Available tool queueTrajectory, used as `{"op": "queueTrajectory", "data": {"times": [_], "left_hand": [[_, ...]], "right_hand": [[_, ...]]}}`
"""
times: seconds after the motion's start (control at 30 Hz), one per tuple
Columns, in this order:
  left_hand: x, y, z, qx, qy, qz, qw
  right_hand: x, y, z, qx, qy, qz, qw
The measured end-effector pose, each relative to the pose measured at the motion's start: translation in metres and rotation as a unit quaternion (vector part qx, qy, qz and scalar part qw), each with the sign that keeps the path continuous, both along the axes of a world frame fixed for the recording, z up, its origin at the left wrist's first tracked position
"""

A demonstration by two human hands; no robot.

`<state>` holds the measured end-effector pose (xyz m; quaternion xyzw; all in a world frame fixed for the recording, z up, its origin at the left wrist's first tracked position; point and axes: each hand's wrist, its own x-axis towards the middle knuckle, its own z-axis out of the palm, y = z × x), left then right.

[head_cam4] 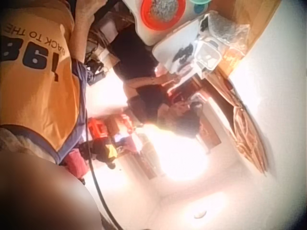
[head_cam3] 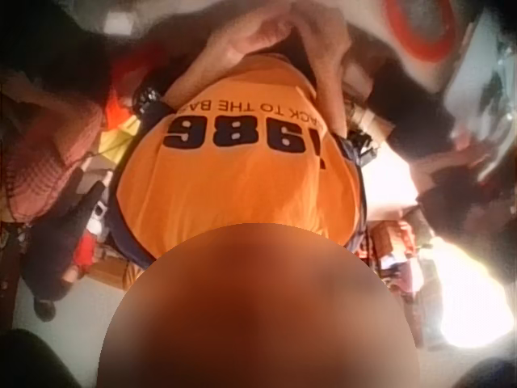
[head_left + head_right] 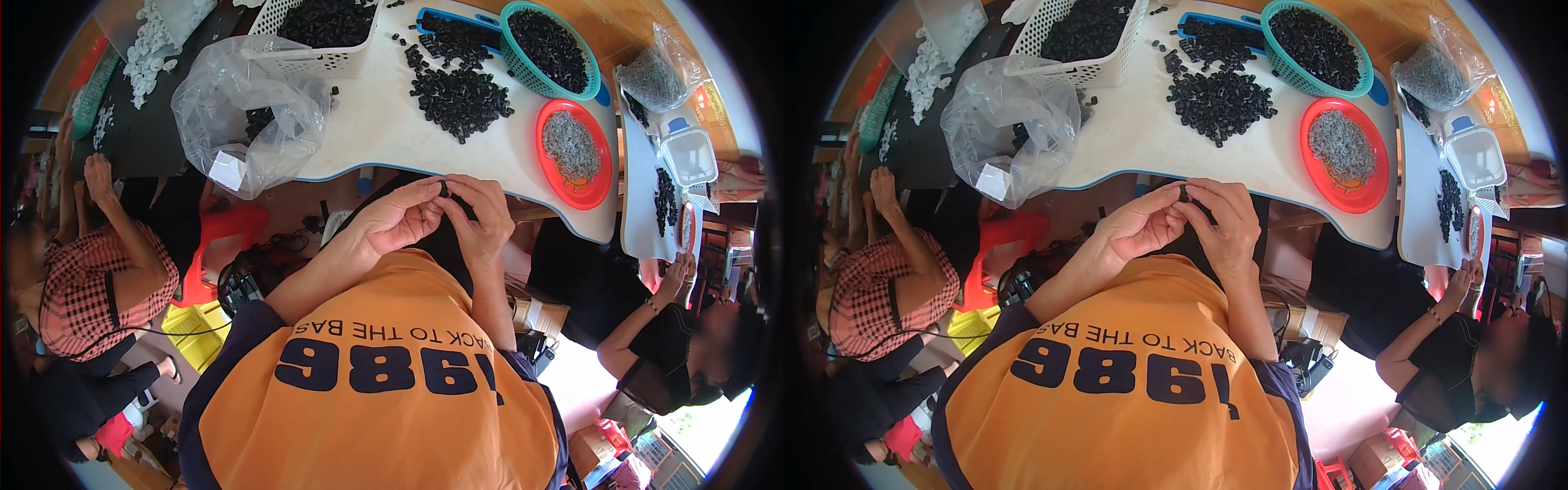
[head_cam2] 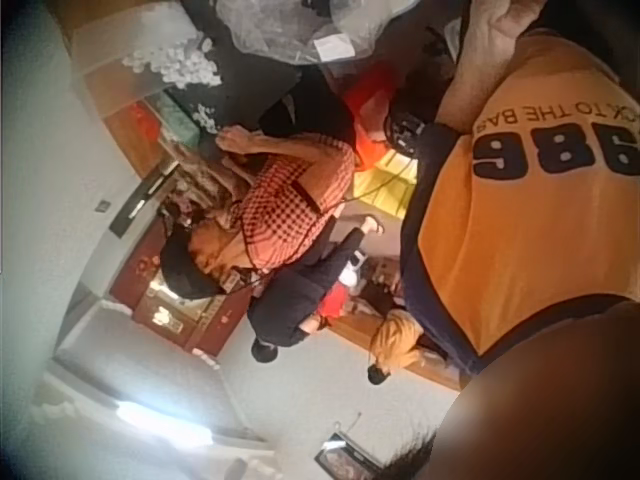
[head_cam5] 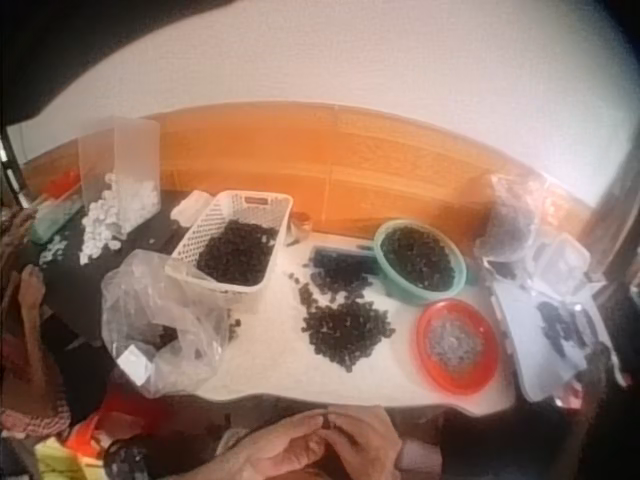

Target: Assembling small manufactured components by inserting silver pins into black plastic parts at a workbench.

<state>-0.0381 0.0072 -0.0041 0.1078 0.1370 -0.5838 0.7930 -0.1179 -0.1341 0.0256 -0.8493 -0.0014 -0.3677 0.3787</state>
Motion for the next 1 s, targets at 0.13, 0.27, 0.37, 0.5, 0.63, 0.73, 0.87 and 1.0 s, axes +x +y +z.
{"op": "queueTrajectory", "data": {"times": [0.13,0.27,0.37,0.5,0.63,0.73,0.87,1.0], "left_hand": [[-0.003,-0.002,0.002,0.010,0.029,0.018,0.999],[-0.003,-0.002,0.002,0.034,-0.009,0.040,0.999],[0.000,0.001,0.001,0.046,-0.045,0.043,0.997],[-0.001,0.002,0.002,0.057,-0.046,0.051,0.996],[-0.005,-0.001,0.006,0.078,0.022,0.061,0.995],[-0.003,-0.001,0.006,0.068,0.033,0.053,0.996],[0.000,0.003,0.002,0.057,-0.012,0.045,0.997],[-0.001,0.005,-0.001,0.080,-0.068,0.048,0.993]], "right_hand": [[-0.002,-0.004,0.001,-0.043,0.001,-0.008,0.999],[-0.002,-0.006,0.003,-0.072,0.011,-0.011,0.997],[-0.002,-0.004,0.005,-0.104,0.014,-0.021,0.994],[0.000,-0.001,0.005,-0.122,0.024,-0.046,0.991],[-0.001,0.001,0.004,-0.098,0.031,-0.057,0.993],[-0.003,0.000,0.004,-0.048,0.029,-0.054,0.997],[-0.003,0.000,0.005,0.005,0.038,-0.031,0.999],[-0.005,0.007,0.009,0.054,0.091,-0.040,0.994]]}}
